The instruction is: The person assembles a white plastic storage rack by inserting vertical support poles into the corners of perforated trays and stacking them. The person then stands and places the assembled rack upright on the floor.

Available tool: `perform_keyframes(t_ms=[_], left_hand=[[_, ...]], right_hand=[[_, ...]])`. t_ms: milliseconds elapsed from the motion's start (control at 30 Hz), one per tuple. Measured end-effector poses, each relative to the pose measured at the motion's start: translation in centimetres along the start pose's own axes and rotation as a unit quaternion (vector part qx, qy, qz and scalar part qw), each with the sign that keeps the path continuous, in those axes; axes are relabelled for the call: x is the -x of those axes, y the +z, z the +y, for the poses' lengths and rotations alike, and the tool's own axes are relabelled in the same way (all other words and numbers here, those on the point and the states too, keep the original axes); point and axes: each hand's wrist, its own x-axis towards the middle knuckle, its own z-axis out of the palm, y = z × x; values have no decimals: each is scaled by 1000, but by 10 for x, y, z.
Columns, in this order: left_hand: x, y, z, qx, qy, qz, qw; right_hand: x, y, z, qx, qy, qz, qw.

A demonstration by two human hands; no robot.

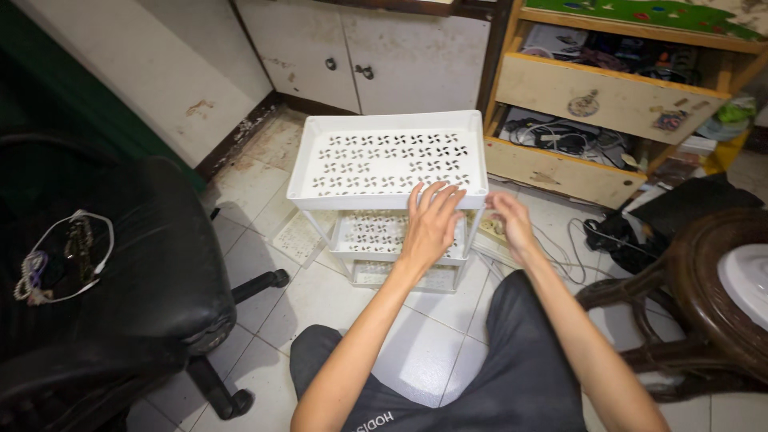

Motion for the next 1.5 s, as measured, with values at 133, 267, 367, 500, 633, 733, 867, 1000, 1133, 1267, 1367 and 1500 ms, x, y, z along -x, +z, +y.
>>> perform_keyframes(t_ms=[133, 267, 367, 500, 633, 733, 867, 1000, 1133, 1267, 1367, 1500], left_hand=[[-10, 8, 5, 33, -30, 14, 999], [-14, 7, 5, 46, -35, 9, 998], [-16, 8, 6, 59, -43, 7, 997], [-16, 9, 5, 57, -50, 9, 997], [-15, 12, 7, 60, -63, 13, 996], [-15, 12, 5, 65, -63, 12, 996], [-13, 13, 2, 72, -64, 8, 995], [-6, 13, 2, 114, -58, 14, 992], [5, 11, -6, 123, -45, 34, 991], [21, 6, -25, 141, -85, 39, 986], [41, -7, -43, 127, -109, 40, 985], [61, -31, -72, 76, -74, 45, 993]], right_hand=[[20, 1, 20, 33, -39, 1, 999], [24, 11, 8, 9, 12, 7, 1000], [27, 20, -10, -6, 29, -14, 999], [26, 24, -19, -2, 13, -29, 999], [25, 22, -14, -4, 27, -30, 999], [22, 13, -13, 26, 22, -2, 999], [2, -8, -22, 8, -1, 3, 1000], [-30, -13, -40, 36, 18, -30, 999], [-62, -16, -54, 178, 17, -79, 981], [-74, -9, -32, 221, 21, -139, 965], [-65, 3, -7, 203, -8, -174, 964], [-45, 17, 18, 167, 21, -197, 966]])
